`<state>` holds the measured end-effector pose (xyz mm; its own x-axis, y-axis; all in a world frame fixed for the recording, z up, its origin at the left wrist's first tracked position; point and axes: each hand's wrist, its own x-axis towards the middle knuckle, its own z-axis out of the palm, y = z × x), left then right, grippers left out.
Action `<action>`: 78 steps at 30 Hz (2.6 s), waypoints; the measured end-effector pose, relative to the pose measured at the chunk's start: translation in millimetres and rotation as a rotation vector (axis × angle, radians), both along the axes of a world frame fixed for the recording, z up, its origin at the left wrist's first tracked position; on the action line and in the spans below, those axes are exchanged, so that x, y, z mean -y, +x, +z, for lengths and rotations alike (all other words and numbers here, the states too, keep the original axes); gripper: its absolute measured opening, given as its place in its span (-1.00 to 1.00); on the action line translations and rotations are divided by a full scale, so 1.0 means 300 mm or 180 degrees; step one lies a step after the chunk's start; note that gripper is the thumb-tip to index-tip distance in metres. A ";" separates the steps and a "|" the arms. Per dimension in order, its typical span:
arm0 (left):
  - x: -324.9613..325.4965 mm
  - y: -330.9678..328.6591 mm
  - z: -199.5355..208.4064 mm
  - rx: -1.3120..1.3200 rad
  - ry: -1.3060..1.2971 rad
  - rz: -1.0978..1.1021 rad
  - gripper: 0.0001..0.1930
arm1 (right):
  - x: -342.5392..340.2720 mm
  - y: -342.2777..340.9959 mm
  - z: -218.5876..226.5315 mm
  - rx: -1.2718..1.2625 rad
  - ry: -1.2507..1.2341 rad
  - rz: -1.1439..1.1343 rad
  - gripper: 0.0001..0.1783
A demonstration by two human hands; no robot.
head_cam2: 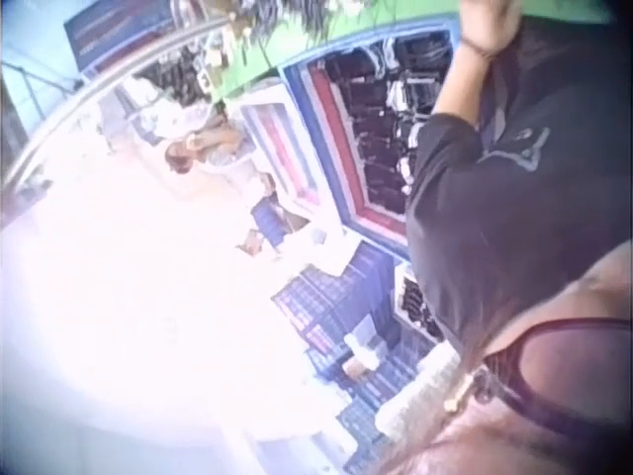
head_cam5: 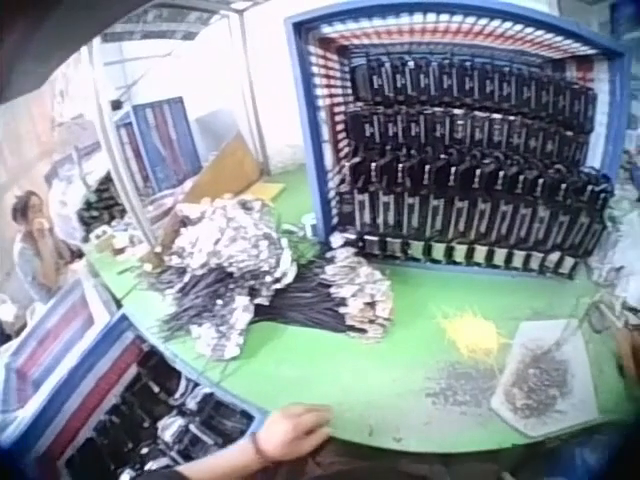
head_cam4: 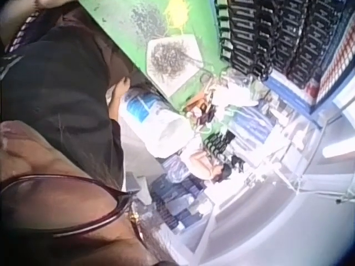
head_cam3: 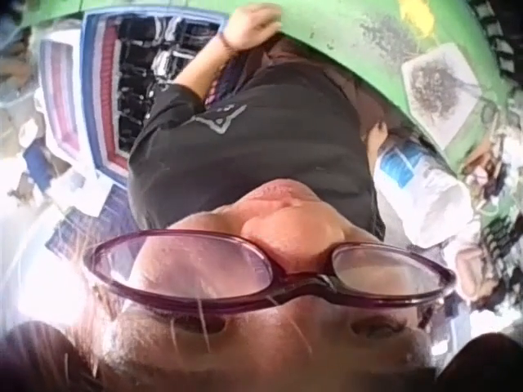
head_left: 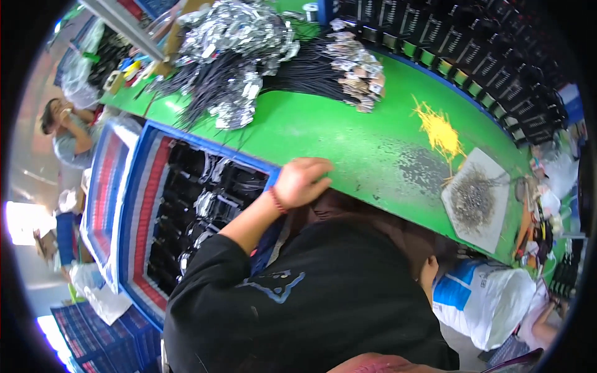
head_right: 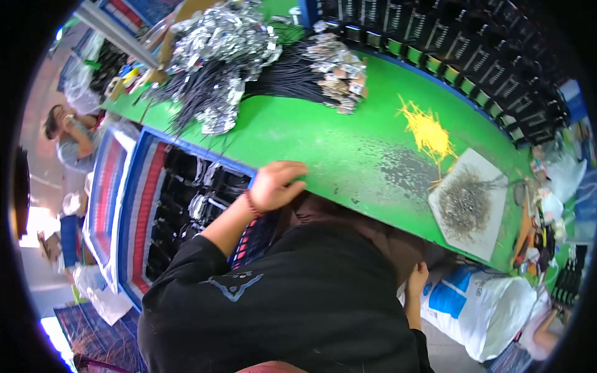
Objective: The person solders wires to a circuit board using a soldering iron and then installs the assembly into a plastic toy car body. After soldering additional connections inside the car, they place the completed unit into a blue crate.
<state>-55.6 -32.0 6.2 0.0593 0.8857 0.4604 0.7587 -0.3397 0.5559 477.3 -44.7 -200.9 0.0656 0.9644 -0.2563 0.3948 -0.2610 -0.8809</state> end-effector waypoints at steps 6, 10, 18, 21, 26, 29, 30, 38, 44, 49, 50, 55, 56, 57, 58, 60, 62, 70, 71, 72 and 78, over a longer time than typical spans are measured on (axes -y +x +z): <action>-0.136 -0.151 0.052 0.0204 -0.0060 0.0147 -0.83 | -0.067 -0.414 0.602 0.0334 0.0595 0.0631 -0.94; -0.355 -0.224 0.095 -0.0068 0.0440 0.0068 -0.84 | -0.365 -0.680 0.792 0.0180 0.1299 0.1688 -0.90; -0.743 -0.323 0.028 -0.0695 0.0297 0.0586 -0.40 | -1.016 -1.311 0.808 -0.0177 0.2265 0.1849 -0.73; -0.730 -0.316 0.022 -0.0480 0.0079 0.0610 -0.43 | -1.104 -1.400 0.744 0.1270 0.2393 0.1876 -0.53; -0.679 -0.330 0.002 -0.0455 0.0067 0.0426 -0.45 | -1.078 -1.407 0.742 0.1321 0.3161 0.1780 -0.74; -0.666 -0.288 0.028 -0.0660 0.0472 0.0572 -0.43 | -0.999 -1.399 0.803 0.1099 0.4129 0.1603 -0.88; -0.656 -0.261 0.053 -0.0704 0.0542 0.0582 -0.43 | -0.974 -1.388 0.798 0.0733 0.3884 0.1784 -0.88; -0.285 -0.131 0.259 -0.0159 -0.0037 -0.0982 -0.75 | -0.638 -1.057 1.003 -0.2473 0.0490 0.3566 -0.93; -0.266 -0.080 0.107 -0.0325 -0.0386 -0.0336 -0.84 | -0.639 -0.909 0.694 -0.0632 0.0394 0.2069 -0.93; -0.388 0.078 0.104 -0.0266 -0.0514 -0.0571 -0.89 | -0.645 -0.823 0.687 0.0325 0.1320 0.1920 -0.86; -0.396 0.115 0.135 -0.0177 -0.0575 -0.0516 -0.88 | -0.652 -0.786 0.679 0.0124 0.1353 0.1809 -0.83; -0.459 0.268 0.271 -0.0432 -0.0343 -0.1160 -0.85 | -0.638 -0.628 0.744 -0.1615 -0.0305 0.2466 -0.53; -0.465 0.290 0.279 -0.0456 -0.0375 -0.1267 -0.85 | -0.625 -0.610 0.727 -0.2108 -0.0655 0.2403 -0.56; -0.471 0.308 0.285 -0.0470 -0.0403 -0.1366 -0.84 | -0.613 -0.596 0.711 -0.2587 -0.1012 0.2336 -0.58; -0.475 0.320 0.298 -0.0538 -0.0471 -0.1430 -0.84 | -0.609 -0.578 0.730 -0.2641 -0.1286 0.2190 -0.67; -0.478 0.321 0.296 -0.0621 -0.0551 -0.1490 -0.84 | -0.583 -0.562 0.724 -0.2332 -0.1134 0.2130 -0.72; -0.465 0.321 0.287 -0.0618 -0.0669 -0.1464 -0.87 | -0.578 -0.544 0.740 -0.1977 -0.0967 0.2137 -0.77; -0.319 0.259 0.216 -0.0688 -0.0996 -0.0789 -0.91 | -0.570 -0.562 0.754 -0.0581 0.0101 0.2342 -0.83; -0.298 0.236 0.203 -0.0753 -0.0908 -0.0654 -0.90 | -0.573 -0.586 0.749 -0.0531 0.0122 0.2460 -0.84; -0.284 0.207 0.188 -0.0819 -0.0818 -0.0532 -0.89 | -0.571 -0.622 0.744 -0.0570 0.0135 0.2468 -0.84; -0.195 0.098 0.113 -0.0734 -0.0645 0.0669 -0.85 | -0.589 -0.803 0.683 -0.0105 0.0829 0.2759 -0.88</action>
<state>-26.3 26.5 40.0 -0.0518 0.9614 0.2702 0.9133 -0.0639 0.4022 236.2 132.1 4.1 -0.7141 0.6999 -0.0119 0.3336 0.3253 -0.8848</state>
